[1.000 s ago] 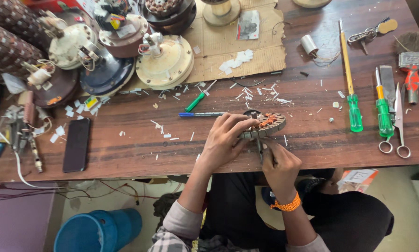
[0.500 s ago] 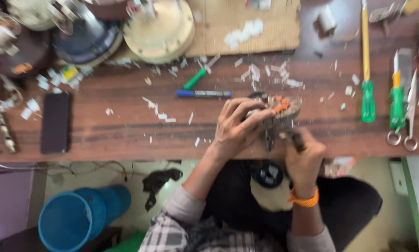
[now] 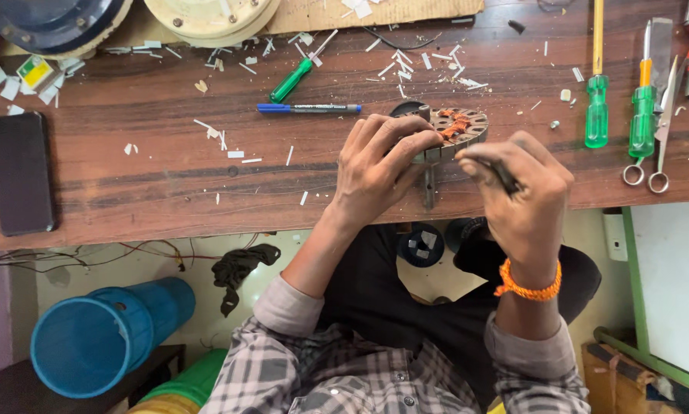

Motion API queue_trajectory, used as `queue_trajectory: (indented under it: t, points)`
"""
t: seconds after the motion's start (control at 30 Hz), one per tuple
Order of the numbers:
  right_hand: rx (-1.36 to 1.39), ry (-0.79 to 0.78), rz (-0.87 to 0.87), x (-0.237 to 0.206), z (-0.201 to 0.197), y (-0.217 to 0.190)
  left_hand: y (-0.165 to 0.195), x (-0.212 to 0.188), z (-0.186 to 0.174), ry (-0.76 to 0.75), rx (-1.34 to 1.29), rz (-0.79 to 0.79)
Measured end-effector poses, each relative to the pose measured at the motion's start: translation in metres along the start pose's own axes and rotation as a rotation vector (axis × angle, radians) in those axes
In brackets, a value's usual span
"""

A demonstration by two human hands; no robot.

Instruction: The person sits at a workbench working on a motor armature, pressing and seating copper wire coils into the slots around the armature by hand, rotating the armature to reach different sections. They briefly pick up a marker and reach toward a cabinet before returning to the armature.

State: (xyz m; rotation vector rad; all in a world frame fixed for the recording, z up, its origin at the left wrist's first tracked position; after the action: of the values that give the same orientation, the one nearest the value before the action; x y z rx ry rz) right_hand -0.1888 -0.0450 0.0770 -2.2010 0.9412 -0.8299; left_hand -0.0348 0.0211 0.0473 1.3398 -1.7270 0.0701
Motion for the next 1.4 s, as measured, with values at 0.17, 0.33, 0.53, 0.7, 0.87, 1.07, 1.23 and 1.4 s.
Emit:
queue_trajectory:
  t: [0.17, 0.33, 0.53, 0.7, 0.87, 1.07, 1.23, 1.4]
  points:
    - [0.024, 0.027, -0.087, 0.013, -0.002, -0.003, -0.001, -0.004, 0.002, 0.013, 0.003, 0.010]
    - [0.028, -0.099, -0.091, 0.049, 0.006, 0.006, -0.001, -0.004, 0.004, -0.004, -0.015, 0.005]
    - [-0.084, -0.306, -0.054, 0.080, 0.026, 0.011, -0.003, -0.005, 0.005, -0.002, -0.020, 0.004]
    - [-0.202, -0.326, -0.189, 0.094, 0.032, -0.001, -0.001, -0.003, -0.001, 0.055, -0.094, 0.002]
    - [-0.288, -0.222, -0.349, 0.097, 0.032, -0.012, -0.055, 0.008, 0.010, 0.019, -0.656, -0.546]
    - [-0.311, -0.135, -0.341, 0.092, 0.024, -0.027, -0.085, 0.032, 0.042, -0.433, -0.524, -0.626]
    - [-0.146, -0.229, -0.143, 0.060, 0.018, -0.030, -0.070, 0.042, 0.027, -0.435, -0.630, -0.266]
    - [-0.129, -0.115, -0.250, 0.022, 0.020, -0.049, -0.066, 0.044, 0.015, -0.428, -0.532, -0.194]
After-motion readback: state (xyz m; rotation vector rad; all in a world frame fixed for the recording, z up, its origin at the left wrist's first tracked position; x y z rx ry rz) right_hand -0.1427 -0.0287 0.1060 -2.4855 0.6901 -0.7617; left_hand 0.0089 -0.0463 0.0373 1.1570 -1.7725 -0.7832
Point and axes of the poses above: each hand's wrist, its own x-axis towards the middle knuckle, its own z-axis out of the palm, y = z × x, the point moved 9 cm from there along x, towards the middle knuckle, and after that the axes turned 5 degrees about -y, right-handed, at the moved point
